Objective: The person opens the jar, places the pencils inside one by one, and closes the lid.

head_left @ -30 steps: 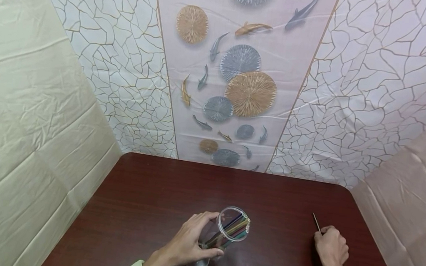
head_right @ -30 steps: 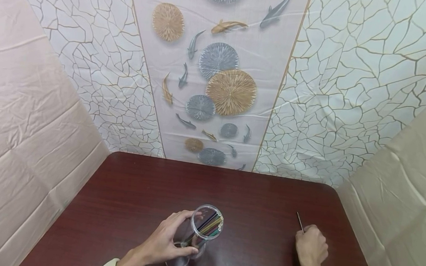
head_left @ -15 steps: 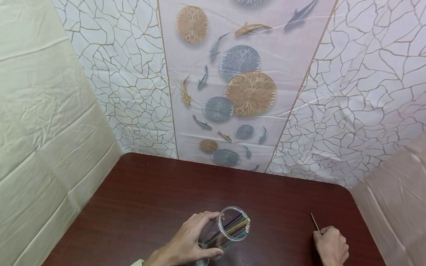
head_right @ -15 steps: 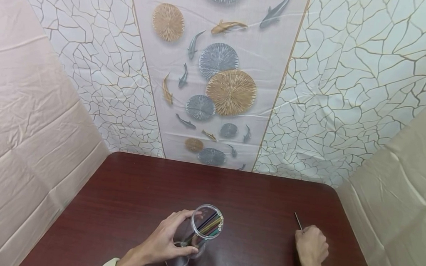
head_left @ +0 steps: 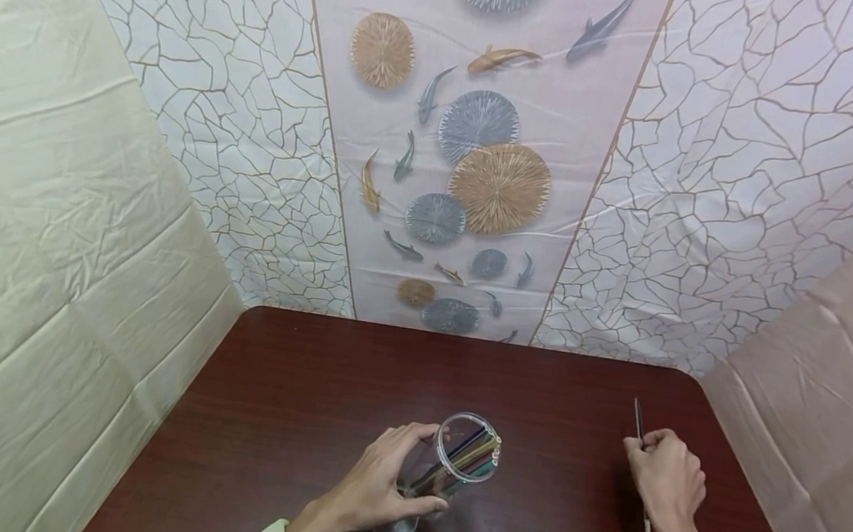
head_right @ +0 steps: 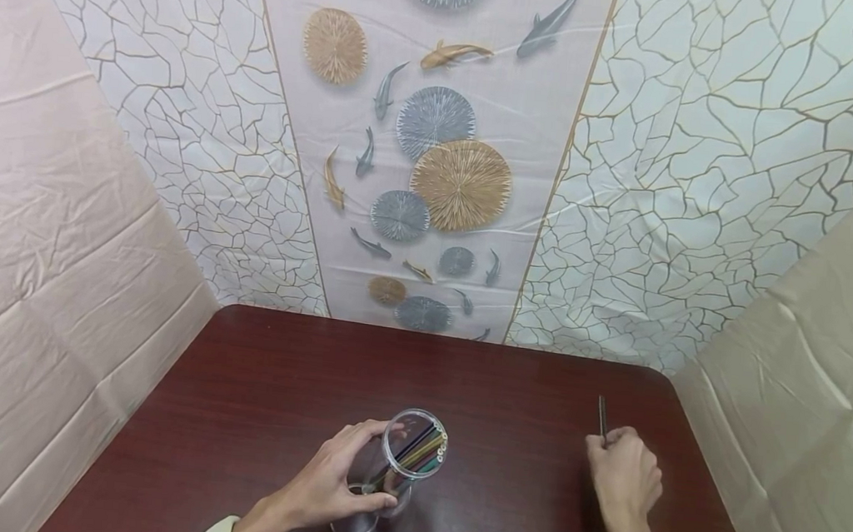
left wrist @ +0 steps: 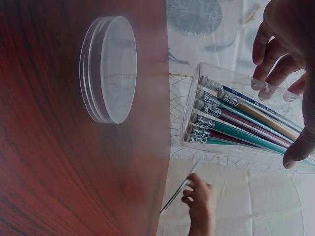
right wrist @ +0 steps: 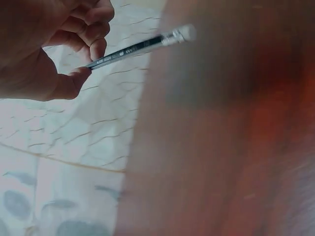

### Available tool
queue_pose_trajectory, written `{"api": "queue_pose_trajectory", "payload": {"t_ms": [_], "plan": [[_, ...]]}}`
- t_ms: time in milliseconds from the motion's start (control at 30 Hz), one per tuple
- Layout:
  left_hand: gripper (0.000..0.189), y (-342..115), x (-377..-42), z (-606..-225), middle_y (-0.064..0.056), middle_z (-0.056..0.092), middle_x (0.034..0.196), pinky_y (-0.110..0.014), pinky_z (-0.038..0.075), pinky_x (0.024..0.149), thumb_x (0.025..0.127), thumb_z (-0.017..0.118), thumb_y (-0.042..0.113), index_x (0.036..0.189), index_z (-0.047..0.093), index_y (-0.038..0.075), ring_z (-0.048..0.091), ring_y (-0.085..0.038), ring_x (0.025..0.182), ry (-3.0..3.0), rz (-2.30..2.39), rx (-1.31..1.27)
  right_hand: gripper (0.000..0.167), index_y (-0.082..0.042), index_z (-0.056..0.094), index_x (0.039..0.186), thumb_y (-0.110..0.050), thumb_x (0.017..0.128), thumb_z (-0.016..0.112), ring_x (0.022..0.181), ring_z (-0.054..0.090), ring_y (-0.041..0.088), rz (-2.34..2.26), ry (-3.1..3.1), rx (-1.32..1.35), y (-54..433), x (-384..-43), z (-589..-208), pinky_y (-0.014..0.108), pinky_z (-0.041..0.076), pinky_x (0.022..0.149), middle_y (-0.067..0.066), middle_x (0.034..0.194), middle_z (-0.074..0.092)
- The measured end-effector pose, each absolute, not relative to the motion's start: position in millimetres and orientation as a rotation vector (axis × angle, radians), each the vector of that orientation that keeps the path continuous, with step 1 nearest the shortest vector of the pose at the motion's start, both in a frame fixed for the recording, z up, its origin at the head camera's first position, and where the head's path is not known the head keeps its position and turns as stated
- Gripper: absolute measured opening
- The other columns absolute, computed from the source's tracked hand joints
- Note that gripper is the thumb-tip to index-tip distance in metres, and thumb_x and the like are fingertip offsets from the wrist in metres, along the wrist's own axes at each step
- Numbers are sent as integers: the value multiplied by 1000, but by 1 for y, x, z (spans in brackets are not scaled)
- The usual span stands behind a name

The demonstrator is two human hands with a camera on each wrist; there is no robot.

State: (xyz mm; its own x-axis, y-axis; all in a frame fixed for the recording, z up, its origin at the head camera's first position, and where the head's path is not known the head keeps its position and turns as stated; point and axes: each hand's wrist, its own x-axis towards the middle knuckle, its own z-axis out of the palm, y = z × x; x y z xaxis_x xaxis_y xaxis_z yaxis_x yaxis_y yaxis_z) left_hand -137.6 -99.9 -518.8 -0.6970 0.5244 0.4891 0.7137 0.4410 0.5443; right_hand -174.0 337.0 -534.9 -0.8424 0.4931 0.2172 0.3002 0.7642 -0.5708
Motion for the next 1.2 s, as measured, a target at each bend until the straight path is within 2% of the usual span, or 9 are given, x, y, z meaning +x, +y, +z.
{"api": "queue_pose_trajectory", "payload": {"t_ms": [233, 467, 600, 733, 933, 1100, 1200], "plan": [[86, -100, -137, -518, 13, 61, 138, -41, 50, 101, 82, 89, 52, 153, 48, 25, 59, -10, 120, -2435, -1100, -1072, 19, -7, 71, 95, -25, 87, 70, 77, 69, 43, 756, -2498, -523, 314, -168, -497, 56, 47, 63, 7, 83, 73], [85, -101, -138, -520, 10, 63, 137, -41, 50, 100, 83, 89, 51, 153, 48, 25, 60, -10, 119, -2418, -1101, -1079, 17, -10, 69, 95, -25, 86, 72, 82, 69, 40, 791, -2406, -447, 287, -158, -461, 56, 45, 73, 8, 84, 74], [85, -101, -138, -520, 11, 63, 136, -41, 51, 100, 83, 89, 51, 153, 49, 24, 60, -10, 119, -2421, -1107, -1080, 13, -11, 69, 94, -21, 86, 72, 72, 64, 25, 841, -2367, -401, 273, -150, -441, 45, 42, 74, 7, 80, 74], [86, -101, -138, -519, 12, 62, 136, -41, 51, 100, 82, 90, 50, 153, 49, 24, 60, -10, 119, -2425, -1112, -1075, 9, -11, 70, 92, -17, 86, 73, 63, 53, 8, 904, -2333, -363, 263, -141, -423, 33, 37, 73, 1, 70, 67], [86, -101, -138, -521, 11, 63, 136, -40, 51, 100, 82, 90, 50, 153, 49, 24, 60, -10, 119, -2419, -1105, -1080, 6, -11, 70, 90, -11, 88, 75, 58, 50, 4, 1054, -2249, -304, 247, -125, -398, 19, 36, 65, -6, 62, 60], [85, -101, -139, -522, 11, 63, 135, -39, 51, 99, 82, 90, 50, 152, 49, 24, 61, -10, 118, -2400, -1096, -1083, 4, -4, 71, 94, -3, 92, 74, 62, 57, 2, 1284, -2154, -238, 237, -110, -377, 12, 43, 61, -9, 71, 68], [85, -101, -139, -522, 11, 63, 134, -39, 51, 98, 82, 90, 50, 152, 49, 23, 60, -10, 118, -2395, -1091, -1084, 5, 2, 70, 98, 2, 93, 72, 70, 63, 2, 1441, -2081, -204, 232, -103, -368, 11, 48, 66, -7, 84, 75]]}}
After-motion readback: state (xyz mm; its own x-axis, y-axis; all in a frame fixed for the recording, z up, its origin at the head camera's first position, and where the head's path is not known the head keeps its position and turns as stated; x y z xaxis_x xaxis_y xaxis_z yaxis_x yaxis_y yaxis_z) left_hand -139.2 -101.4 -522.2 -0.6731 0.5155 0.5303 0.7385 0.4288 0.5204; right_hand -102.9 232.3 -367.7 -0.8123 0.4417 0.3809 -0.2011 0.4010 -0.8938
